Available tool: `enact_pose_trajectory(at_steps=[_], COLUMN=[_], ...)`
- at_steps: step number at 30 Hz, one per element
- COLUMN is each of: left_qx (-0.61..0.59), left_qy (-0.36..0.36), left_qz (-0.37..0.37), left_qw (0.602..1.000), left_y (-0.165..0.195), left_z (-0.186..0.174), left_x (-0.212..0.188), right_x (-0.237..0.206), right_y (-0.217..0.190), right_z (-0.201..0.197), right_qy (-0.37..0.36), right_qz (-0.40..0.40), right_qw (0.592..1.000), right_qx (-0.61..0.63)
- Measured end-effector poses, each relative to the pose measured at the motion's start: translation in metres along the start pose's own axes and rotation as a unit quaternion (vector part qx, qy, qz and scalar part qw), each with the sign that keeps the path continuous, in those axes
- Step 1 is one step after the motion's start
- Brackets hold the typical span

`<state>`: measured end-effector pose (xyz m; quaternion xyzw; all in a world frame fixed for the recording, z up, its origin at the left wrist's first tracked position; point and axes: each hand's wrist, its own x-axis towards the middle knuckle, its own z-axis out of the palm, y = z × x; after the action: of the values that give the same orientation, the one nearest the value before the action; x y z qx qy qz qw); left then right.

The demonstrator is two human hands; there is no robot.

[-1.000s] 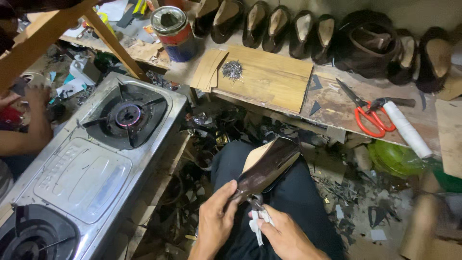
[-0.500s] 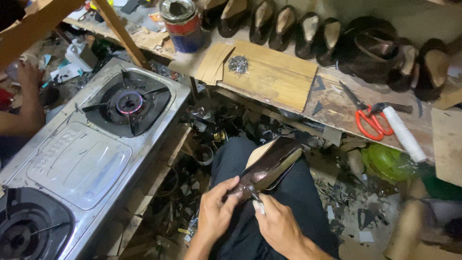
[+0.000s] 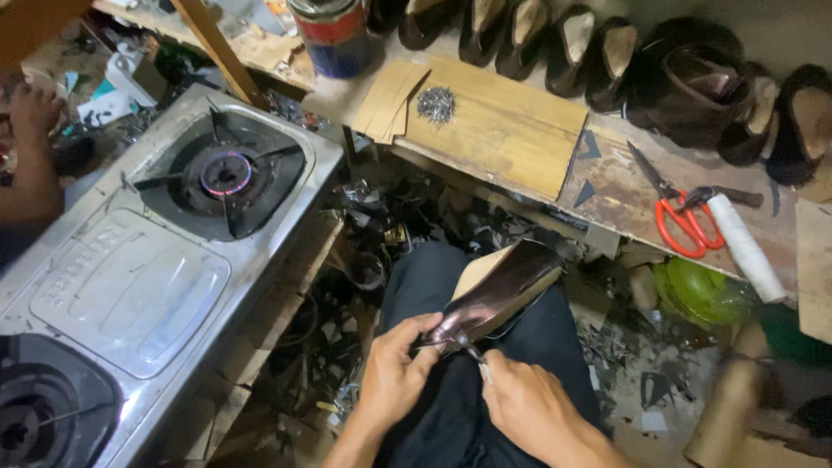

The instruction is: The person removes a shoe last from a brown shoe, then uses a white-handled tool to scrape and smooth the shoe's inner sole and edges. They repeatedly reposition the shoe on their lap and continue scraping along the perimeter.

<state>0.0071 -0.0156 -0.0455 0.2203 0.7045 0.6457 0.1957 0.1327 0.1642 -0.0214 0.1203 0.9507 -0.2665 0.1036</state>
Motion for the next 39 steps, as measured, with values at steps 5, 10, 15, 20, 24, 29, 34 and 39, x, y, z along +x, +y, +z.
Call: enact_pose_trajectory(at_steps=[5, 10, 15, 20, 24, 29, 34, 39], left_qx=[-0.013, 0.224, 0.28, 0.262, 0.28, 0.256, 0.242, 0.272], left_qy=[-0.105, 0.013, 0.03, -0.086, -0.105, -0.108, -0.113, -0.074], left_qz=[-0.101, 0.031, 0.106, 0.046, 0.051, 0.077, 0.036, 0.154], left_qw=[0.989, 0.974, 0.954, 0.96, 0.953, 0.957, 0.963, 0.947], left_y=[0.009, 0.019, 0.011, 0.013, 0.016, 0.017, 0.02, 0.023], left_z=[-0.014, 0.005, 0.013, 0.0, -0.005, -0.005, -0.011, -0.002], left_x=[0.021, 0.019, 0.014, 0.016, 0.023, 0.02, 0.019, 0.008], right_x=[0.01, 0.01, -0.014, 0.002, 0.01, 0.003, 0.014, 0.0], right_y=[-0.008, -0.01, -0.009, -0.005, 0.004, 0.013, 0.029, 0.057], right_z=[0.014, -0.003, -0.03, -0.009, 0.005, 0.012, 0.032, 0.047], right_qy=[0.027, 0.081, 0.106, 0.243, 0.197, 0.266, 0.076, -0.145], right_qz=[-0.007, -0.07, -0.039, -0.221, -0.116, -0.172, -0.005, 0.168], right_qw=[0.999, 0.994, 0.978, 0.91, 0.966, 0.911, 0.988, 0.913], right_qx=[-0.034, 0.023, 0.176, 0.254, 0.12, 0.262, 0.135, 0.344])
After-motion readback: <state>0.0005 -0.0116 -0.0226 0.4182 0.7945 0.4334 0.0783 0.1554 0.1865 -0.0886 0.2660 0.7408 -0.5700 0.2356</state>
